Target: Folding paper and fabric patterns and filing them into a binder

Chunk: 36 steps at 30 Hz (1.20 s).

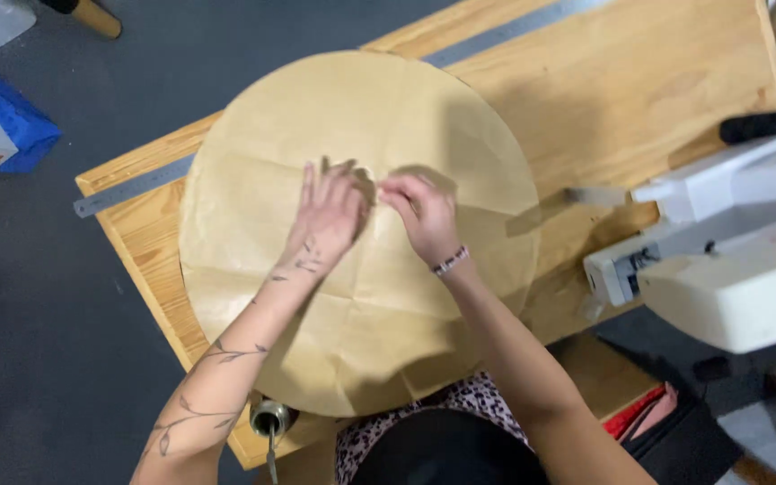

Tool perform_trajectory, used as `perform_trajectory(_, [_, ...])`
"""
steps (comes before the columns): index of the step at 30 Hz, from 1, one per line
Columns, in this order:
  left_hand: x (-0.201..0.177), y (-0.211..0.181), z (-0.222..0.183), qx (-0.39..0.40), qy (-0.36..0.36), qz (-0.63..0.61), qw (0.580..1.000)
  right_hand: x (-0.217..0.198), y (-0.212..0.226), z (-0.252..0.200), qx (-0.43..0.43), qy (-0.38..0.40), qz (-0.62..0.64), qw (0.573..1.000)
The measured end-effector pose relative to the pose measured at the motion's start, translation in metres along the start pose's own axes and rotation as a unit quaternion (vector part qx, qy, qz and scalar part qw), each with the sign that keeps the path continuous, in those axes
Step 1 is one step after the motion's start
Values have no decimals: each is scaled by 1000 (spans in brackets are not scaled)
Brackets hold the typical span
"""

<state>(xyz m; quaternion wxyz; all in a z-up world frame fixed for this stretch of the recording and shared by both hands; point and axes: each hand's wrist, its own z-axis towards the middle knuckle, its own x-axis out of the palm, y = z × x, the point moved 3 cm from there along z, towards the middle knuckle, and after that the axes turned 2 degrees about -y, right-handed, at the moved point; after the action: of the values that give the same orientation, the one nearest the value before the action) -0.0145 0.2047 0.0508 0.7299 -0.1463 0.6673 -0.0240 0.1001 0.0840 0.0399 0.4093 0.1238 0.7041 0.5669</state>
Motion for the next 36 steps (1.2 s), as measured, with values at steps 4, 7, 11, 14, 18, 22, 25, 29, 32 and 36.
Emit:
perform_trajectory(4, [-3,-62,-7,76,5,-16,997,-17,-35,-68,93,31,177,979])
perform_trajectory(7, [18,-84,-15,113,7,-44,993,-37,-56,-93,121,33,233,965])
perform_trajectory(11, [23,-117,-17,154,-30,-66,985,-64,-86,-116,182,105,234,949])
perform_trajectory(14, [23,-139,-18,153,-51,-71,984,-87,-73,-124,201,126,238,942])
perform_trajectory(18, [26,-146,-22,56,-64,-153,985,-145,-35,-112,104,0,153,983])
perform_trajectory(22, [-5,-99,-31,-61,-62,-204,975,-183,-87,-93,-48,-398,-25,916])
perform_trajectory(25, [12,13,-88,-181,-69,-86,977,-210,-115,-84,-100,-492,-109,858])
perform_trajectory(29, [48,139,-185,-431,-33,-74,899,-212,-125,-79,-61,-497,-107,859])
perform_trajectory(32, [48,162,-217,-522,-12,-82,849,-214,-137,-74,-57,-503,-104,856])
perform_trajectory(36, [34,158,-224,-569,-5,-78,819,-216,-139,-74,-59,-495,-123,858])
